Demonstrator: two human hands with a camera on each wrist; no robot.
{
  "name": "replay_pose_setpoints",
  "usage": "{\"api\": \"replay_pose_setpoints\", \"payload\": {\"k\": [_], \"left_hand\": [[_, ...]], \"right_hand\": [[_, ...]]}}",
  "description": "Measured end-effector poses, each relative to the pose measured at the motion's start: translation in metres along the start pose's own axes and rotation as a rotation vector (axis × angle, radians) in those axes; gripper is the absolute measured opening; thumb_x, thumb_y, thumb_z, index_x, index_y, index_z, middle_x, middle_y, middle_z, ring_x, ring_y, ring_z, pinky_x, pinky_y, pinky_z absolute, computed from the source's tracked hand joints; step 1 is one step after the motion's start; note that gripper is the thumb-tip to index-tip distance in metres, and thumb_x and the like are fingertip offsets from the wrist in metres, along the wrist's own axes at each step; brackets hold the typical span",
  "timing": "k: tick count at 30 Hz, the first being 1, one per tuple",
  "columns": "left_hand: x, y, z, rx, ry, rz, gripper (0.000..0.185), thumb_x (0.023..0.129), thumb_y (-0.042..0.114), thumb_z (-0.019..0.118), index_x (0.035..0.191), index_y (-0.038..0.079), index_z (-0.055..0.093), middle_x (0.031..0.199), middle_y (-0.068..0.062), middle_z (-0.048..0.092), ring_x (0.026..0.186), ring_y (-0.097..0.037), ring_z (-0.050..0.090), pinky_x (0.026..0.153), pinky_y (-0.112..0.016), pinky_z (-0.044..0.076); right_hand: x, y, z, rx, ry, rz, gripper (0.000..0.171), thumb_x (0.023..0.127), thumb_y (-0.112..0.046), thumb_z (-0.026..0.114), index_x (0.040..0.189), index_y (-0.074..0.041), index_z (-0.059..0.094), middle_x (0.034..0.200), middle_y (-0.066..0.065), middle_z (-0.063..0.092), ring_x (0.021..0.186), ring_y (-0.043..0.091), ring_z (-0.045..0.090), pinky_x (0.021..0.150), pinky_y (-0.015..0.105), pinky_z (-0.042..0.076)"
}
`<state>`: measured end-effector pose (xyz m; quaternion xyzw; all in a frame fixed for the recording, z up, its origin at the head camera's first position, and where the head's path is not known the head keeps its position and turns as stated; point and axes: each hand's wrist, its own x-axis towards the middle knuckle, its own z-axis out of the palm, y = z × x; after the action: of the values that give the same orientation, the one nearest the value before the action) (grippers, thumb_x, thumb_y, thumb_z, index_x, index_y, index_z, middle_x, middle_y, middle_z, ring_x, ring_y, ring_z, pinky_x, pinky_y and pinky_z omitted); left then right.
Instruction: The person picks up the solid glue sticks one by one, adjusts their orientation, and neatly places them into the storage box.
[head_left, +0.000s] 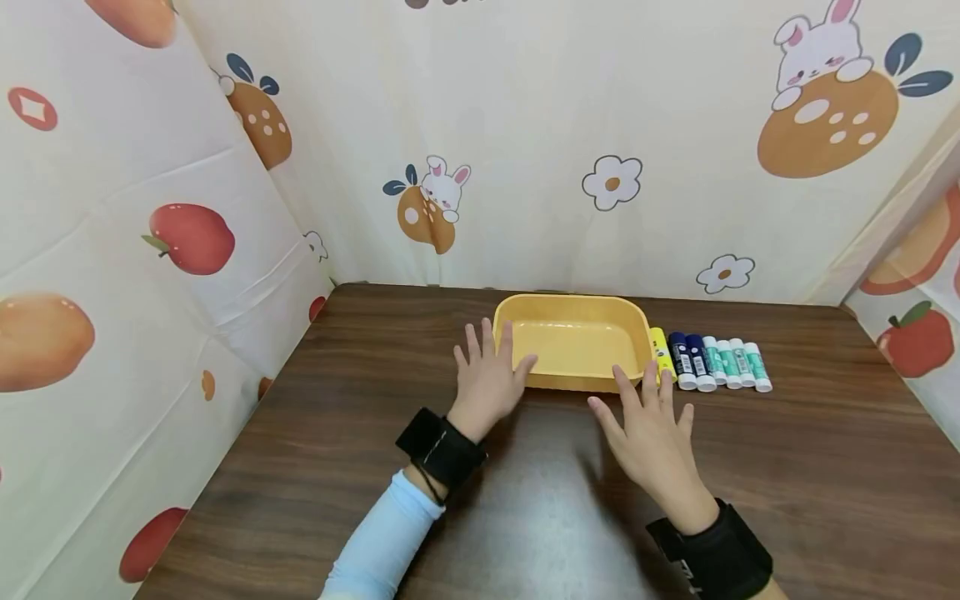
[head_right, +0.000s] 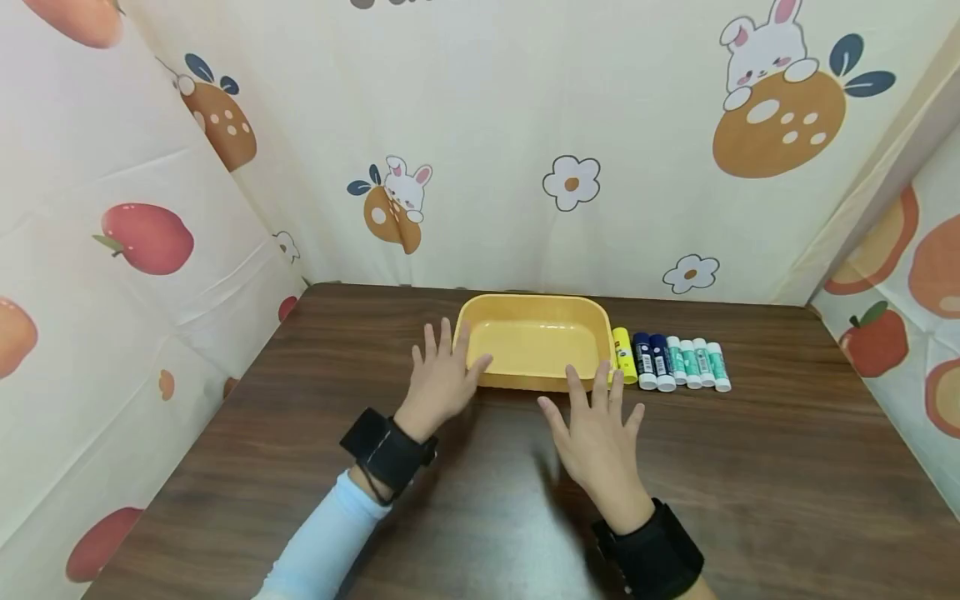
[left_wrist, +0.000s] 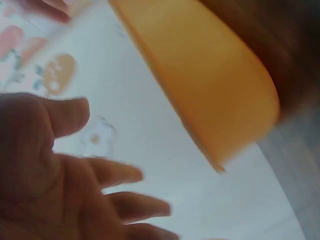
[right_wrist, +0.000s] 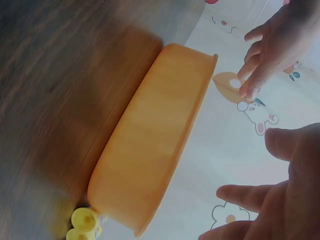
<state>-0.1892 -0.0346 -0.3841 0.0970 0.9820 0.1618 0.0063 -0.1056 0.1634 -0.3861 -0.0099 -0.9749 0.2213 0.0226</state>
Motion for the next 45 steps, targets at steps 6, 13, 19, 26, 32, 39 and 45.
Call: {"api": "replay_pose_setpoints", "payload": {"k": [6,13,19,26,32,39,45], "left_hand": [[0.043,-0.011,0.003,-0.012,0.046,-0.072,0.062,0.100,0.042,0.034,0.152,0.014,0.015,0.155,-0.021,0.016,0.143,-0.043,0.008,0.111,-0.061,0.016],[0.062,-0.018,0.021,0.015,-0.030,-0.115,0.058,0.100,0.030,0.037,0.152,0.017,0.013,0.155,-0.018,0.019,0.143,-0.041,0.012,0.111,-0.059,0.019],[0.065,-0.020,0.027,-0.047,-0.087,-0.159,0.062,0.096,0.016,0.040,0.152,0.016,0.013,0.155,-0.014,0.021,0.143,-0.038,0.016,0.113,-0.054,0.020],[0.066,-0.018,0.027,-0.068,-0.088,-0.157,0.066,0.093,0.013,0.042,0.152,0.015,0.012,0.155,-0.014,0.021,0.143,-0.038,0.018,0.113,-0.052,0.022],[0.065,-0.019,0.028,-0.079,-0.087,-0.152,0.066,0.093,0.013,0.041,0.152,0.015,0.011,0.155,-0.014,0.021,0.143,-0.038,0.018,0.113,-0.052,0.022],[0.065,-0.022,0.031,-0.105,-0.072,-0.160,0.065,0.093,0.011,0.041,0.152,0.014,0.012,0.155,-0.015,0.022,0.143,-0.038,0.018,0.113,-0.051,0.022],[0.064,-0.020,0.031,-0.114,-0.059,-0.157,0.066,0.093,0.011,0.043,0.152,0.013,0.014,0.154,-0.015,0.023,0.142,-0.037,0.019,0.113,-0.050,0.023]], "right_hand": [[0.003,0.007,-0.005,0.018,0.013,0.014,0.076,0.094,-0.061,0.027,0.149,-0.008,0.024,0.153,0.031,0.000,0.140,0.050,-0.007,0.097,0.078,0.002],[0.008,0.015,-0.009,0.035,0.024,0.019,0.076,0.095,-0.060,0.028,0.148,-0.006,0.024,0.152,0.033,-0.001,0.139,0.050,-0.008,0.096,0.078,0.000],[0.015,0.025,-0.016,0.038,0.032,0.026,0.077,0.094,-0.061,0.027,0.148,-0.006,0.024,0.151,0.033,-0.004,0.139,0.051,-0.009,0.095,0.079,0.000],[0.028,0.047,-0.035,0.018,0.042,0.075,0.078,0.095,-0.060,0.025,0.148,-0.002,0.021,0.149,0.034,-0.010,0.137,0.052,-0.011,0.094,0.080,-0.001],[0.049,0.088,-0.058,0.009,0.057,0.140,0.081,0.094,-0.061,0.020,0.150,-0.003,0.012,0.146,0.035,-0.020,0.134,0.053,-0.017,0.093,0.080,0.000],[0.076,0.148,-0.079,0.013,0.071,0.233,0.084,0.094,-0.061,0.018,0.148,0.002,0.009,0.142,0.041,-0.019,0.132,0.057,-0.019,0.090,0.082,0.003],[0.087,0.183,-0.072,0.025,0.001,0.329,0.081,0.096,-0.056,0.019,0.145,0.008,0.011,0.140,0.045,-0.016,0.131,0.059,-0.018,0.091,0.082,0.003]]}}
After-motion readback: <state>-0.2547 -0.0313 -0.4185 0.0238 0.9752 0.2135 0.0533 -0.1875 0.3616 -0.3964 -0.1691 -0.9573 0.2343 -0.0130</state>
